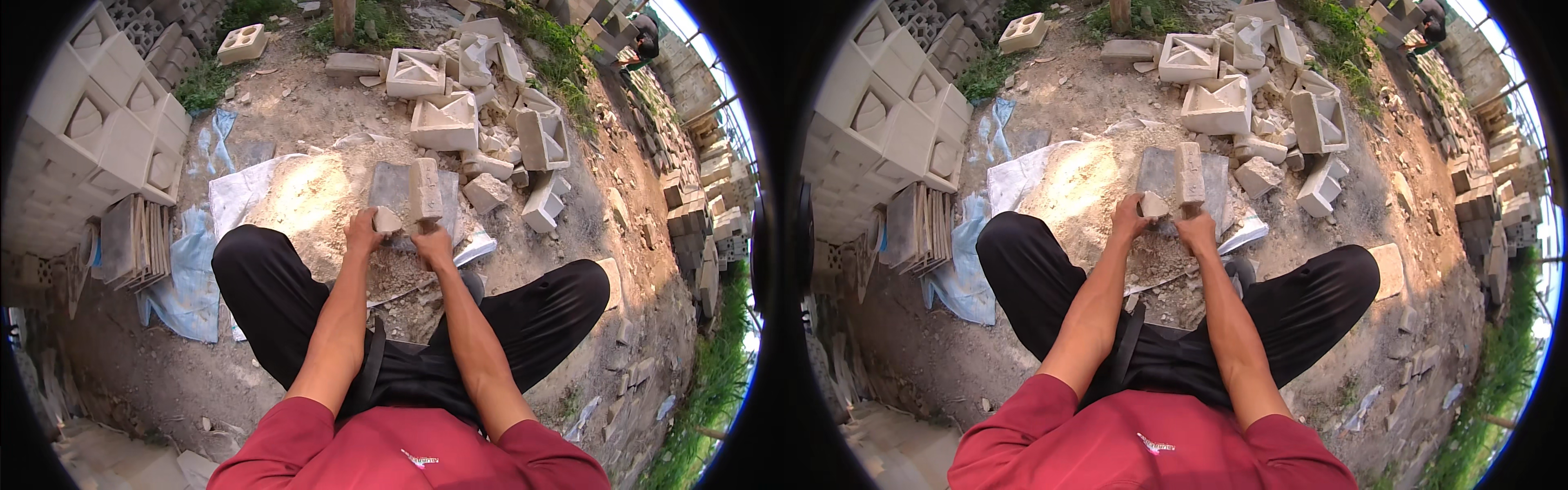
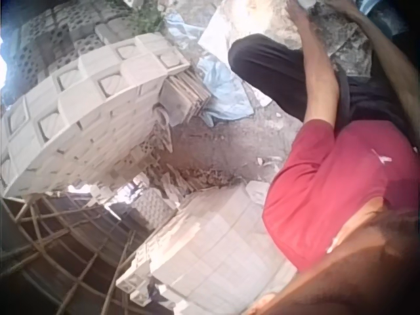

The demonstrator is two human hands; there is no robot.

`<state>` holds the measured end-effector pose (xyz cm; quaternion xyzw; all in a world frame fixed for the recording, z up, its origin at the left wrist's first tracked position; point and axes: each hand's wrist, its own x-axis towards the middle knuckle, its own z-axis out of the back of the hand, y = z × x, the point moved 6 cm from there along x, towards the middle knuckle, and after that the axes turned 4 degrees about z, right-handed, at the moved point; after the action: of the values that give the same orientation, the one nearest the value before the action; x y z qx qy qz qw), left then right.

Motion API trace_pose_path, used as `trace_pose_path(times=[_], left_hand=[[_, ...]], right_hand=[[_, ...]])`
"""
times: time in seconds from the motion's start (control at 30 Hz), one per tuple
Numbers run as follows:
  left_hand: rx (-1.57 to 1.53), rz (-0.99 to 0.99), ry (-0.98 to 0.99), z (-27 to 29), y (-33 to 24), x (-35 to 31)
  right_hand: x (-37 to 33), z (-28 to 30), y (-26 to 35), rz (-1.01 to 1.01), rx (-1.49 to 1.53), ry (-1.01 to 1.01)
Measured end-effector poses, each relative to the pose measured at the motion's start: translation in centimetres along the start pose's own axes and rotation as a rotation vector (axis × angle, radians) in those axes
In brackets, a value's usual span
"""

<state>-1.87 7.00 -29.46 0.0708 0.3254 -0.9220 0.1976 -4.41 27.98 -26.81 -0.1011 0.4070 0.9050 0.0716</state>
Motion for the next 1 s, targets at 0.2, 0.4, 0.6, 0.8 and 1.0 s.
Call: trace_pose_path(times=[0.2,0.4,0.6,0.8,1.0], left_hand=[[-0.012,0.022,-0.064,-0.3,-0.6,0.8],[0.076,0.088,-0.096,-0.2,-1.9,1.4],[-0.336,0.193,-0.121,-0.2,0.4,2.4],[-0.592,0.238,0.022,0.3,0.7,0.8],[-0.799,0.246,-0.017,1.4,3.1,0.9]], right_hand=[[0.0,0.6,0.5,0.004,0.118,0.050],[-0.6,0.8,-2.7,-0.180,0.005,0.069],[-0.2,0.6,-3.6,-0.171,-0.065,0.097],[0.1,0.9,-4.7,-0.125,-0.092,0.067],[-0.5,0.7,-3.5,-0.115,-0.011,0.106]])
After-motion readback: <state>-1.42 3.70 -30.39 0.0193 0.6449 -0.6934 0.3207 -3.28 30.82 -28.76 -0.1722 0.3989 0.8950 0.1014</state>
